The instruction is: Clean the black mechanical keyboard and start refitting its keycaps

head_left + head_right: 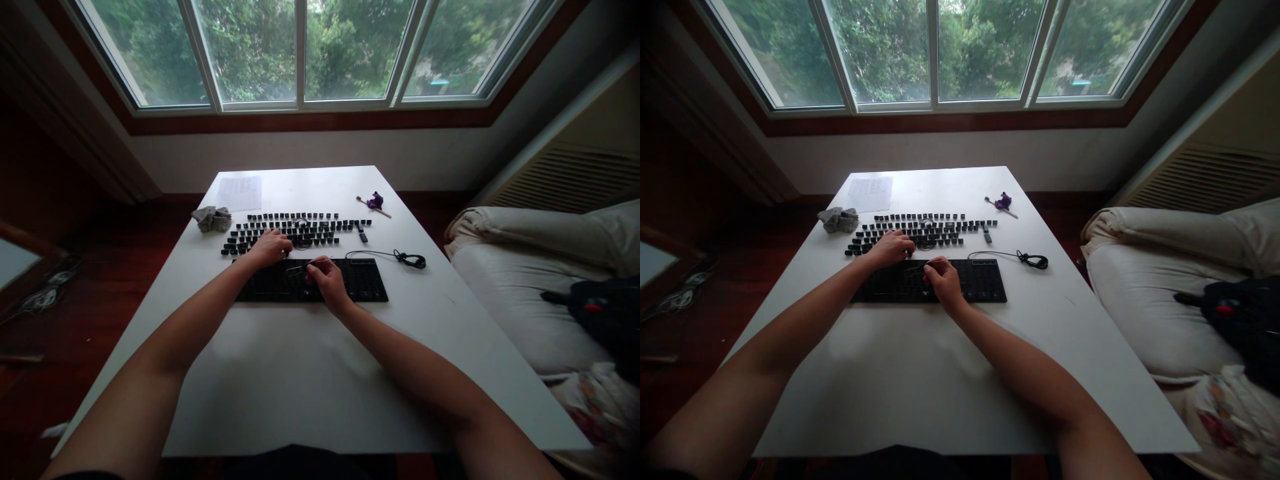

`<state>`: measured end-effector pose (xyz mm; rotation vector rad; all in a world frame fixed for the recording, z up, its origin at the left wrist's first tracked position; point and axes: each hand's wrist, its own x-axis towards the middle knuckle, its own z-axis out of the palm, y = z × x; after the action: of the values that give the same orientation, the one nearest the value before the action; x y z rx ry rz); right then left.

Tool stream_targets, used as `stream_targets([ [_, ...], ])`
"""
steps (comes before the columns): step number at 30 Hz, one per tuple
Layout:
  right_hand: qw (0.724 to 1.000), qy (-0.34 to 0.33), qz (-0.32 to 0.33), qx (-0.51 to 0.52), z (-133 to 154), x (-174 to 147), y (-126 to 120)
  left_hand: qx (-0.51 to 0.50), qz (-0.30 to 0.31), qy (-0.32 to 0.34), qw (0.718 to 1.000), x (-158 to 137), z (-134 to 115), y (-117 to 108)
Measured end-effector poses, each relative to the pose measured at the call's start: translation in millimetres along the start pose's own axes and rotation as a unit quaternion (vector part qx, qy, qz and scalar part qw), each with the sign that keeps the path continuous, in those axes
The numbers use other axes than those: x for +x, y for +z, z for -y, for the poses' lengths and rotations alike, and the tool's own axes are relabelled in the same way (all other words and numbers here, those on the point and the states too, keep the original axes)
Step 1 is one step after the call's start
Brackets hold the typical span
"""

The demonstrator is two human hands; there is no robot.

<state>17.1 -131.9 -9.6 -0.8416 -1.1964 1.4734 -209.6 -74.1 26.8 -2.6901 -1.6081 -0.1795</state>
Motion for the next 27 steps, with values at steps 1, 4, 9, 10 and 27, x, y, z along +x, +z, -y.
stream_targets([
  [1,1.0,0.002,0.0,-0.002,0.8,-0.3,0.0,-0.002,0.002,0.001,1.0,1.2,-1.6,0.6],
  [4,1.0,0.004,-0.001,-0.004,2.5,-1.0,0.0,-0.009,0.003,0.002,1.0,3.7,-6.8,2.4],
  [9,1.0,0.005,-0.002,-0.004,1.9,-0.9,-0.6,-0.002,-0.034,-0.056,0.998,7.1,-15.7,6.7],
  [10,1.0,0.005,-0.003,-0.004,1.7,-0.7,-0.8,0.006,-0.037,-0.069,0.997,8.2,-16.9,7.6],
  [27,1.0,0.006,0.001,-0.005,3.1,-1.3,-1.9,0.058,0.035,-0.063,0.996,25.2,-18.7,7.8],
])
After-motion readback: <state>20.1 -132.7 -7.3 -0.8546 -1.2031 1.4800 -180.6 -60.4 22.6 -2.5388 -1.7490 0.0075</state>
